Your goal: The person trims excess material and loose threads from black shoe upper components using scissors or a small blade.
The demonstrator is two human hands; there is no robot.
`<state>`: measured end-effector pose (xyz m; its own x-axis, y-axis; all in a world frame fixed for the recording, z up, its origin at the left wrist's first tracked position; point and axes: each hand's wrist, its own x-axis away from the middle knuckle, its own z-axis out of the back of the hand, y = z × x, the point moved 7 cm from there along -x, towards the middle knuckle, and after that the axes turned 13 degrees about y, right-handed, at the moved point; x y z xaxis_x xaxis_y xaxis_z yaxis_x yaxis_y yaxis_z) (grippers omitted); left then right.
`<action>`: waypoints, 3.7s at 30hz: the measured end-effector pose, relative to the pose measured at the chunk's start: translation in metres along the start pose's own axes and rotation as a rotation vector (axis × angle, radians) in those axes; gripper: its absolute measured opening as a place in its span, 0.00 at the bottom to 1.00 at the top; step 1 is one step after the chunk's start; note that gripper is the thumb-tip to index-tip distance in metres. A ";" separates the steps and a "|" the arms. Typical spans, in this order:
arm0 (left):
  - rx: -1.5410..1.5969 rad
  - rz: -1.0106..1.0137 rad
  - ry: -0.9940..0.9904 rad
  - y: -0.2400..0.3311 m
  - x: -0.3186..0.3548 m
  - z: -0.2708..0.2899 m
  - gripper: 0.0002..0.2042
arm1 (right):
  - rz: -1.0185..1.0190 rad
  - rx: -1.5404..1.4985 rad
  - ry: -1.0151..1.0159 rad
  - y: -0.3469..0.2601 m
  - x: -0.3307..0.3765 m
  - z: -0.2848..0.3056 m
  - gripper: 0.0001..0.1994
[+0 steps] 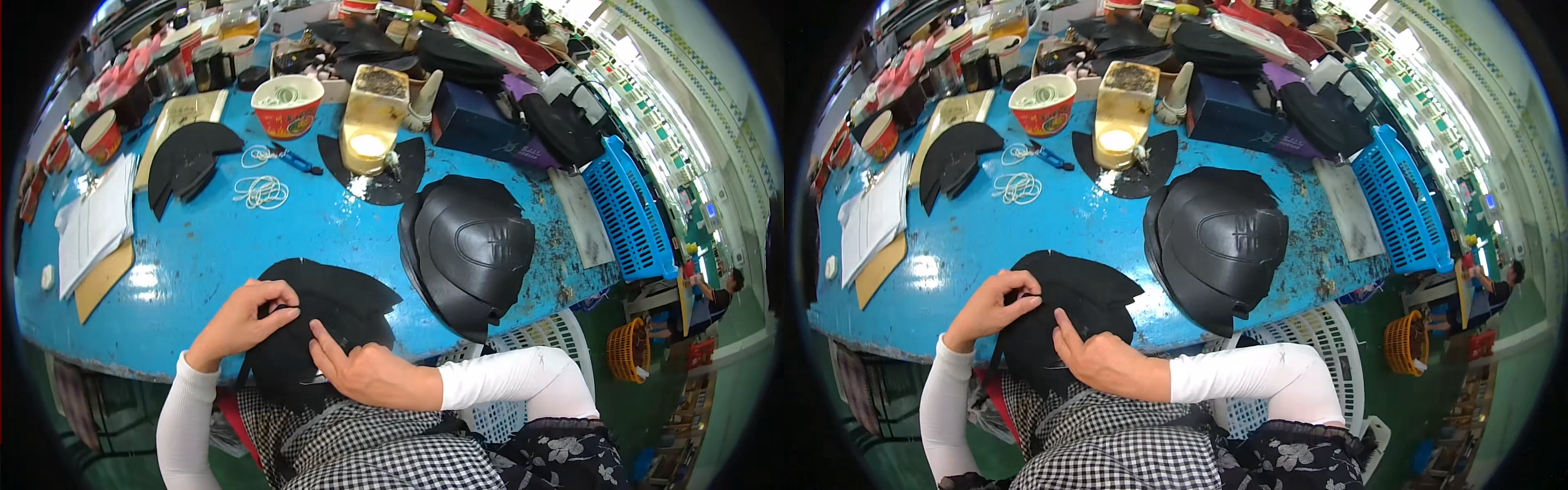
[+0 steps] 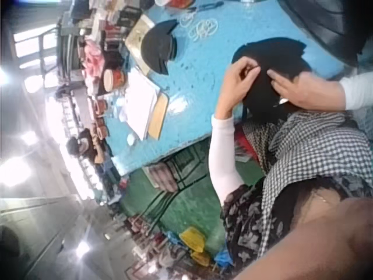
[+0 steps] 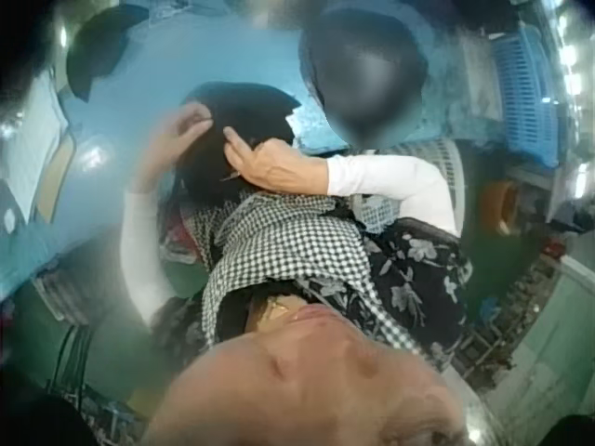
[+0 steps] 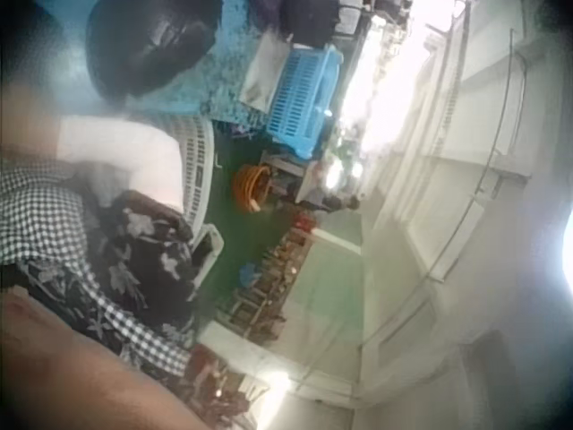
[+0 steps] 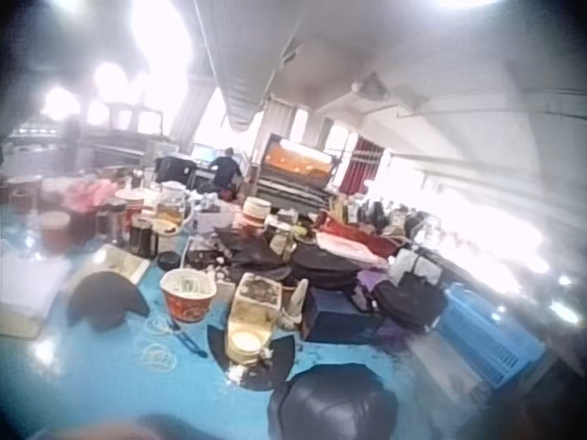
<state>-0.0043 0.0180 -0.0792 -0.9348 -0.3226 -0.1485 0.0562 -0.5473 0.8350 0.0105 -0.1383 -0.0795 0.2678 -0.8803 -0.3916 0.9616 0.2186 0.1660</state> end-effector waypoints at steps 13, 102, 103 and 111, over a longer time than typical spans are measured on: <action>0.693 0.097 0.835 0.014 0.012 0.168 0.07 | -0.804 -0.854 0.391 0.110 0.023 0.019 0.10; -0.413 0.091 -0.316 -0.001 -0.010 -0.017 0.09 | -0.185 -0.537 -0.109 0.100 -0.041 -0.028 0.14; -0.392 0.060 -0.285 -0.001 -0.009 -0.016 0.09 | -0.186 -0.534 -0.109 0.100 -0.041 -0.026 0.14; 0.174 0.349 0.096 -0.017 0.001 0.016 0.09 | -0.148 -0.472 -0.067 0.067 -0.025 0.006 0.14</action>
<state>-0.0118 0.0392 -0.0851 -0.8323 -0.5416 0.1180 0.2966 -0.2554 0.9202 0.0682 -0.1036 -0.0528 0.1363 -0.9381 -0.3184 0.9156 0.2420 -0.3211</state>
